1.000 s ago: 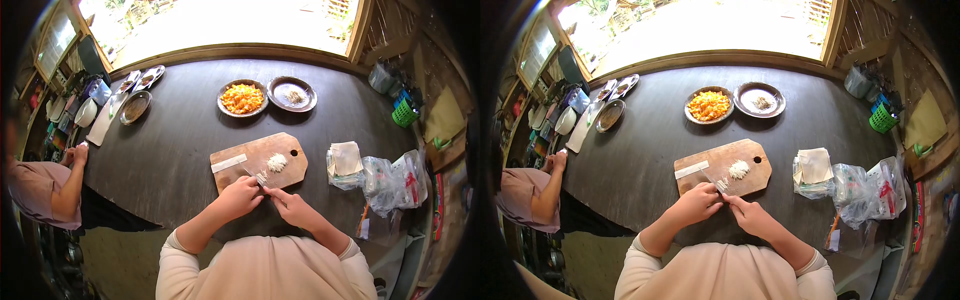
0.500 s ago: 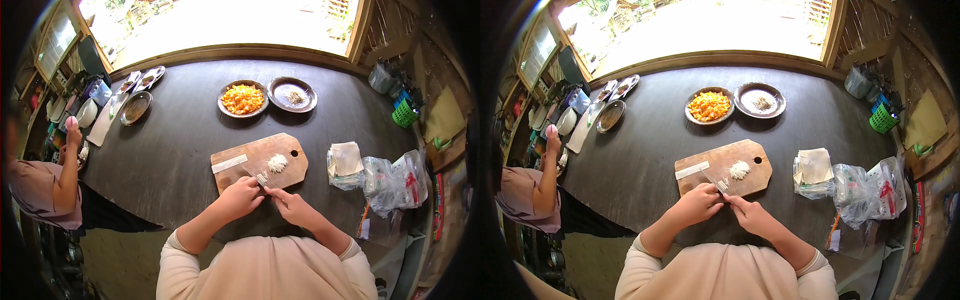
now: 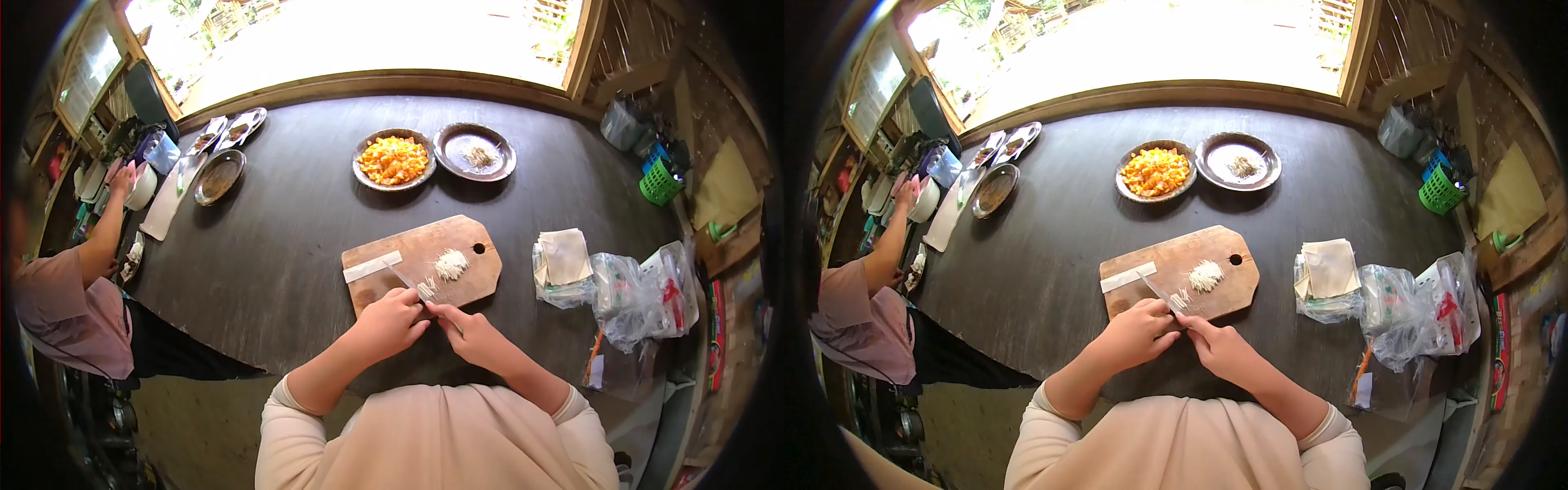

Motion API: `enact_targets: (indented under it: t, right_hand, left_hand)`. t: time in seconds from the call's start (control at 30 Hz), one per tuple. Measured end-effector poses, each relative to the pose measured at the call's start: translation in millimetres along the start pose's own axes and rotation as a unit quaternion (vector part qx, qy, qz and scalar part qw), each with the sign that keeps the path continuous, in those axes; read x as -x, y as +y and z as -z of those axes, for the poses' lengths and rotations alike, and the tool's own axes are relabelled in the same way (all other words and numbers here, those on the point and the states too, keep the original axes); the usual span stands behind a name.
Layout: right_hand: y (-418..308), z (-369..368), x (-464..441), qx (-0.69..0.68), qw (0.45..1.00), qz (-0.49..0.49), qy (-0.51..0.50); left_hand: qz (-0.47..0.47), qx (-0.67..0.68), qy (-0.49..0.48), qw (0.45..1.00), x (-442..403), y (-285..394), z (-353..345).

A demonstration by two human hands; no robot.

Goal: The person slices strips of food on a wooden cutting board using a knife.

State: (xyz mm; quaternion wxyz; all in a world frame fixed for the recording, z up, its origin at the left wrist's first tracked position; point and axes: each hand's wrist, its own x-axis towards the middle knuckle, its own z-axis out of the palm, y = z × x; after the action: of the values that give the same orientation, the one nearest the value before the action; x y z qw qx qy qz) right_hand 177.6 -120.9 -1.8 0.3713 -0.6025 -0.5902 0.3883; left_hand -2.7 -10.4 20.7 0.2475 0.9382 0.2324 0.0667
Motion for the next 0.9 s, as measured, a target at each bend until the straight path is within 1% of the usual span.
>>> enact_targets:
  t: [0.07, 0.2, 0.27, 0.37, 0.5, 0.57, 0.7, 0.8, 0.87, 0.9]
  right_hand:
    - [-2.7, -1.1, -5.9, 0.001, 1.0, -0.025, -0.014]
    - [-5.1, 3.2, -0.3, -0.011, 1.0, -0.014, -0.004]
    - [-4.5, 4.9, 2.8, -0.009, 0.997, -0.066, -0.032]
    - [0.0, 1.1, 1.9, -0.013, 0.999, -0.039, -0.016]
    - [-13.0, 3.9, -3.3, 0.01, 0.997, -0.069, -0.041]
    - [-9.5, 2.7, -3.5, 0.001, 1.0, -0.023, -0.018]
    - [-4.8, 5.3, 3.1, 0.001, 0.999, -0.035, -0.02]
    - [-5.5, 4.9, 1.0, -0.017, 0.998, -0.054, -0.026]
    - [-0.5, 0.2, -3.1, -0.02, 1.0, -0.005, 0.003]
    - [-0.5, -0.6, -3.2, -0.02, 1.0, -0.008, 0.004]
  left_hand:
    - [0.023, -0.008, -0.014, 1.0, -0.1, 0.6, 0.5]
    - [0.018, -0.011, 0.002, 1.0, 1.4, 0.5, -0.8]
    - [0.024, -0.014, -0.016, 0.999, 1.5, 0.3, -0.7]
    - [0.025, -0.015, -0.018, 0.999, 1.6, 1.0, 0.0]
    - [0.022, -0.012, -0.02, 0.999, 0.5, 0.6, -1.7]
    - [0.017, -0.014, -0.013, 1.0, 1.4, 0.5, 0.0]
    - [0.007, -0.005, 0.002, 1.0, 2.4, -1.6, -0.8]
    - [0.016, -0.009, -0.013, 1.0, 1.8, -1.4, 0.9]
    - [0.013, -0.009, -0.005, 1.0, 1.4, -2.1, -1.7]
    - [0.012, -0.007, -0.007, 1.0, 1.5, -1.4, -2.2]
